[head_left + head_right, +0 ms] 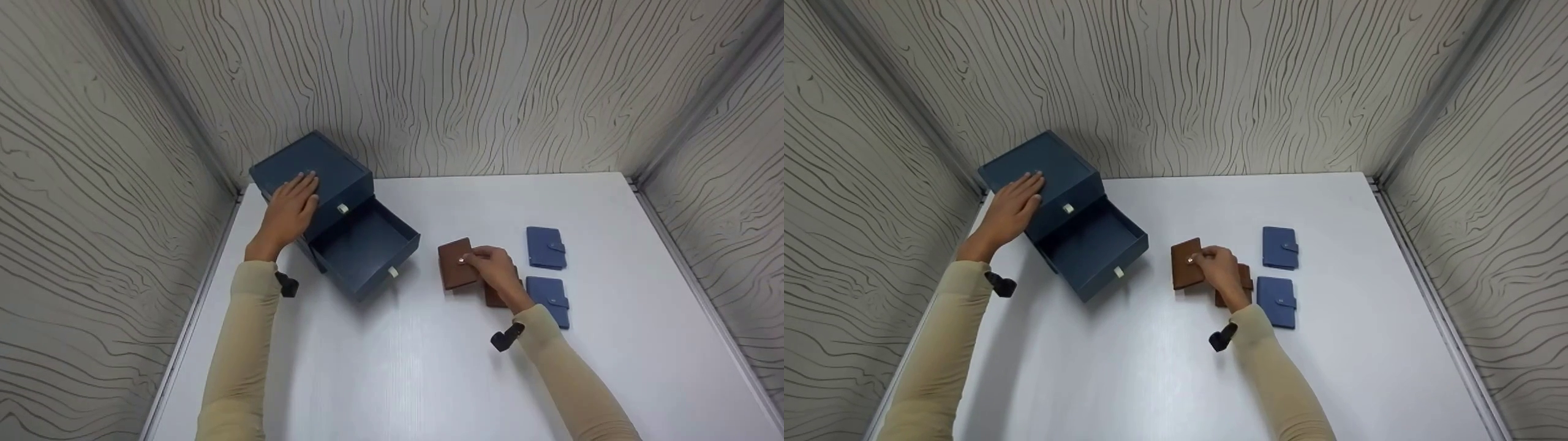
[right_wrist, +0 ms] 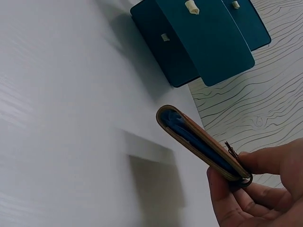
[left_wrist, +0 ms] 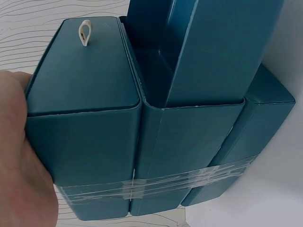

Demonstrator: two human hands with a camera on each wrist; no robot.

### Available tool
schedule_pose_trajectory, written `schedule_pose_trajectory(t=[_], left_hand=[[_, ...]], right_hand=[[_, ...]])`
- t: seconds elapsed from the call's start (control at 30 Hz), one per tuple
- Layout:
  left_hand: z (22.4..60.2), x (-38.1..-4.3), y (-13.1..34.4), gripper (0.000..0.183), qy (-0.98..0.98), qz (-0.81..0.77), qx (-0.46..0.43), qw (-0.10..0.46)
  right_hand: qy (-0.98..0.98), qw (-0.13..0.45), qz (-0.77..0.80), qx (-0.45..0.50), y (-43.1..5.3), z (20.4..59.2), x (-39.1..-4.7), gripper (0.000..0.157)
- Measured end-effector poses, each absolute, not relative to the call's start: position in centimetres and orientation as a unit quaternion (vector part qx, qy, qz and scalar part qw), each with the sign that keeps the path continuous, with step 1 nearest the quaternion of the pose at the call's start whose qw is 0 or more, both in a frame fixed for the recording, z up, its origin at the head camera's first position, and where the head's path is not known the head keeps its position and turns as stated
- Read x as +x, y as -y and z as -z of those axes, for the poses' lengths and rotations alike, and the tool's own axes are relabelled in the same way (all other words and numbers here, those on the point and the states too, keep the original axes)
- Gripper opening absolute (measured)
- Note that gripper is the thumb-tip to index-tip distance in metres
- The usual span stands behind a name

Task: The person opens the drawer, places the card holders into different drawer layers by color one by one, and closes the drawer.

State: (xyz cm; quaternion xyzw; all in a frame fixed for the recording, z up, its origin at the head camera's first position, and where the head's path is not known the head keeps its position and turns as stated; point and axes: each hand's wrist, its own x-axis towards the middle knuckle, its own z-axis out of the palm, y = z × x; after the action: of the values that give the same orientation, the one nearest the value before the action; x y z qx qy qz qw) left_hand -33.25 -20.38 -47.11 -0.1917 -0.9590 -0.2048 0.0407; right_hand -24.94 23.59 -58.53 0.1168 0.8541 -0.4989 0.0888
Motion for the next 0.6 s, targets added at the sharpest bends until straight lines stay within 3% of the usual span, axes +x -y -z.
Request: schedule_pose_trajectory(t=[0.6], left_hand=[[47.2, -33.2, 20.4, 0.055, 0.959, 0.2, -0.194, 0.045]], right_hand=[[-0.848, 0.073, 0.514, 0.103, -23.4, 57.1, -25.1, 0.047]])
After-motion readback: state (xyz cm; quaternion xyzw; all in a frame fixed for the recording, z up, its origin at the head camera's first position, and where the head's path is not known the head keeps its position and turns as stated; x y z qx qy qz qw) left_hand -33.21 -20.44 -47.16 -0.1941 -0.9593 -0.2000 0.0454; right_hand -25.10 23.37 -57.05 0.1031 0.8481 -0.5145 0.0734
